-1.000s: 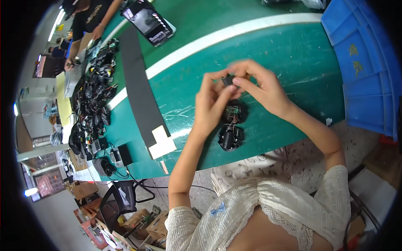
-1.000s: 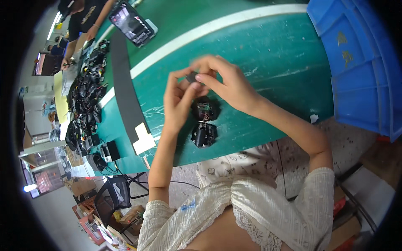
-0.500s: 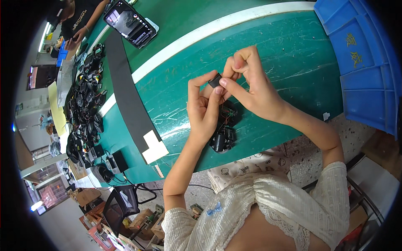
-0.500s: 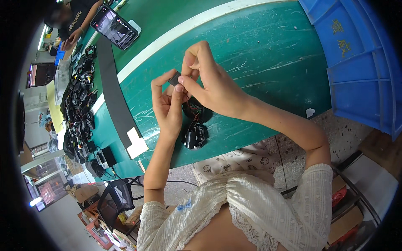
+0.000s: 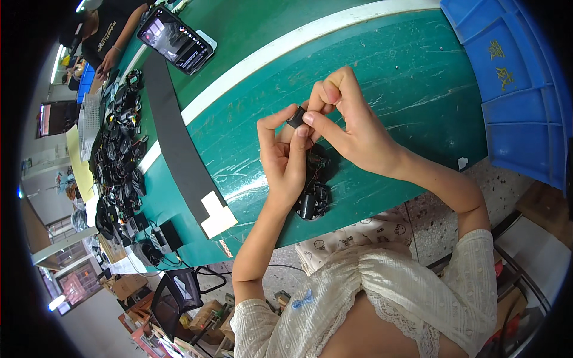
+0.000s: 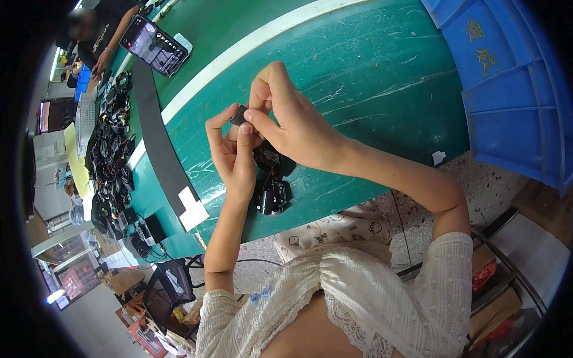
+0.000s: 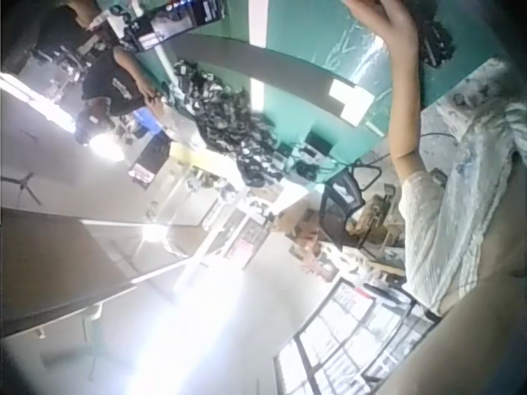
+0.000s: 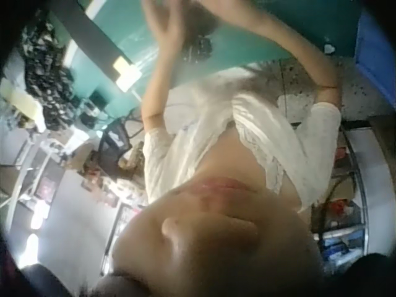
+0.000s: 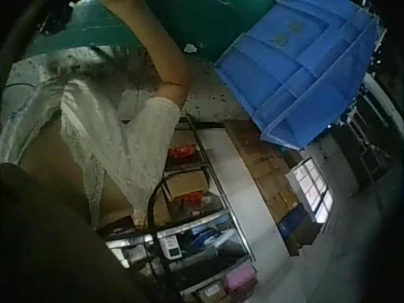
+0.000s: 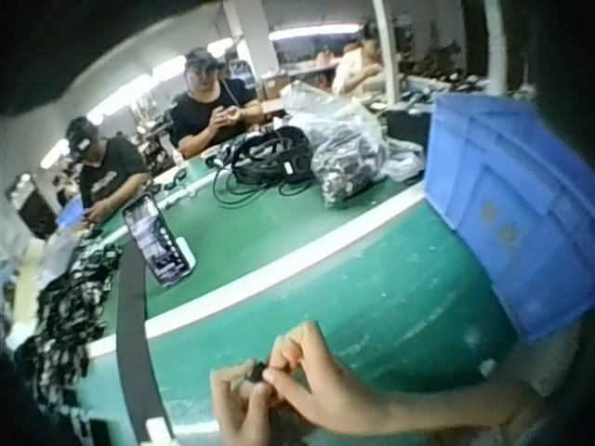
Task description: The person assembles small electronic devices at a workbench. They pick up a black plastic housing, insert a circuit board, connect a battery pack, and secure the casing. The person repeats this process for multiple units, handling components by hand.
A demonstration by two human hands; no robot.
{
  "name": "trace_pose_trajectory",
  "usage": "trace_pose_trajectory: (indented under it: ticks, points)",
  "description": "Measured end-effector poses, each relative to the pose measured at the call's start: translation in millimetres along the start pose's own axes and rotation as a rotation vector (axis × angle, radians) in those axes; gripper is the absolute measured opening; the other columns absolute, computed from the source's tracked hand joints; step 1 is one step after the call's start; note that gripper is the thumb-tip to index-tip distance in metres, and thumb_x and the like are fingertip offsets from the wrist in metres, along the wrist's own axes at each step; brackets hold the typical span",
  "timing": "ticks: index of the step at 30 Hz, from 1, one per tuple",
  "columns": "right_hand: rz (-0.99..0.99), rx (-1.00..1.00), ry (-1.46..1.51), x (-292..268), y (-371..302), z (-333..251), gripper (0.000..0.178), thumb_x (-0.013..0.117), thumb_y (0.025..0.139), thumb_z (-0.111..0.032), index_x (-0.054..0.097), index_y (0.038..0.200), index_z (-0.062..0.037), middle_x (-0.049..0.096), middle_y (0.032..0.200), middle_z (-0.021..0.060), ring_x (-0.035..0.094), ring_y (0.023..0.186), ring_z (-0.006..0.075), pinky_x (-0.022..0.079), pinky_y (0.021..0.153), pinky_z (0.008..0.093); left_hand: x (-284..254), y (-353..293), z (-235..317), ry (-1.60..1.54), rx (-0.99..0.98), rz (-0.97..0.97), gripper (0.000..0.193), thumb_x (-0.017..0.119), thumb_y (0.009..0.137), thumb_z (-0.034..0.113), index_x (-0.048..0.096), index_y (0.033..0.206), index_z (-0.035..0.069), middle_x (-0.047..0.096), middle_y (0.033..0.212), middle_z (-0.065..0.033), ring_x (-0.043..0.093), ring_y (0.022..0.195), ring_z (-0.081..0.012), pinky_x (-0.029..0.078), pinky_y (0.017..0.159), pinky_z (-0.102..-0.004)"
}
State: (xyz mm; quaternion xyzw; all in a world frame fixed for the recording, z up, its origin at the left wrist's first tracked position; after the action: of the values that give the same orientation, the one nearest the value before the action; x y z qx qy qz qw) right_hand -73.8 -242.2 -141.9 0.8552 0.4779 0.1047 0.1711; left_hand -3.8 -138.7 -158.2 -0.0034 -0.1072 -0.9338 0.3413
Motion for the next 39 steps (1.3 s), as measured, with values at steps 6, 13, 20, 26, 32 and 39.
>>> trace_pose_trajectory:
  ticks: [6, 13, 20, 26, 32, 39]
  points:
    - [-0.041, -0.102, -0.041, -0.3, 1.5, -2.7, 0.025, 0.051, 0.081, 0.006, 0.029, 0.09, -0.0022, 0.041, 0.083, 0.0088, 0.045, 0.074, 0.0177, 0.04, 0.067, 0.0312, -0.2, -0.2, -1.2, -0.063, -0.007, -0.028, 0.029, 0.049, 0.092, 0.008, 0.036, 0.118, 0.005, 0.06, 0.086, -0.0078, 0.056, 0.074, -0.008, 0.047, 0.066, -0.0203]
    - [-0.082, -0.078, -0.168, -0.6, 1.3, -4.6, 0.028, 0.047, 0.085, 0.008, 0.024, 0.088, -0.0079, 0.038, 0.08, 0.0057, 0.041, 0.073, 0.0123, 0.04, 0.076, 0.0295, -2.5, -0.2, -5.5, -0.035, 0.006, -0.04, 0.029, 0.048, 0.091, 0.005, 0.034, 0.117, 0.005, 0.059, 0.086, -0.0086, 0.057, 0.076, -0.0084, 0.047, 0.067, -0.0203]
    - [-0.109, 0.073, -0.133, -3.3, 3.2, 2.0, 0.02, 0.051, 0.087, 0.0, 0.033, 0.093, -0.005, 0.045, 0.079, 0.005, 0.047, 0.076, 0.0132, 0.043, 0.073, 0.0303, -7.5, 3.1, -6.1, 0.128, 0.07, -0.147, 0.03, 0.044, 0.091, 0.001, 0.031, 0.117, 0.004, 0.058, 0.092, -0.0131, 0.06, 0.083, -0.0143, 0.049, 0.078, -0.0282]
    - [-0.121, -0.054, -0.365, -5.6, 2.5, -1.7, 0.017, 0.058, 0.084, -0.01, 0.051, 0.098, -0.0024, 0.05, 0.08, 0.007, 0.045, 0.079, 0.0221, 0.038, 0.074, 0.0327, -9.5, 5.3, -0.9, 0.117, 0.058, -0.168, 0.031, 0.041, 0.092, -0.001, 0.026, 0.118, 0.004, 0.057, 0.099, -0.0186, 0.059, 0.089, -0.0182, 0.048, 0.084, -0.0326]
    - [-0.071, -0.147, -0.441, -2.8, 1.9, -7.4, 0.01, 0.059, 0.08, -0.008, 0.056, 0.088, -0.0024, 0.049, 0.078, 0.0064, 0.041, 0.076, 0.023, 0.037, 0.07, 0.0329, -15.3, 8.2, 1.3, 0.188, 0.004, -0.179, 0.032, 0.049, 0.088, -0.003, 0.033, 0.115, 0.002, 0.059, 0.1, -0.0148, 0.058, 0.092, -0.016, 0.047, 0.081, -0.028]
    - [-0.047, -0.19, -0.538, -1.0, 0.4, -8.2, 0.015, 0.06, 0.079, -0.006, 0.056, 0.092, -0.0011, 0.049, 0.083, 0.0083, 0.044, 0.082, 0.0253, 0.039, 0.072, 0.0352, -26.5, 14.5, 3.0, 0.171, -0.06, -0.035, 0.021, 0.062, 0.08, -0.002, 0.055, 0.1, -0.001, 0.059, 0.099, -0.0086, 0.058, 0.09, -0.014, 0.046, 0.081, -0.0264]
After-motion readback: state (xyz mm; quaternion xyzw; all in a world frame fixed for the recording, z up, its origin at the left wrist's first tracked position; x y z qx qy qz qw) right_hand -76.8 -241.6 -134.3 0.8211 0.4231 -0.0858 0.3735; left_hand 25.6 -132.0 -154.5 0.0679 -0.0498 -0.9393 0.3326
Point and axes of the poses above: each hand's wrist, its own y-axis towards the middle knuckle, its own x-axis out of the palm, z = x × y, the point moved 4 cm from there along y, towards the middle knuckle
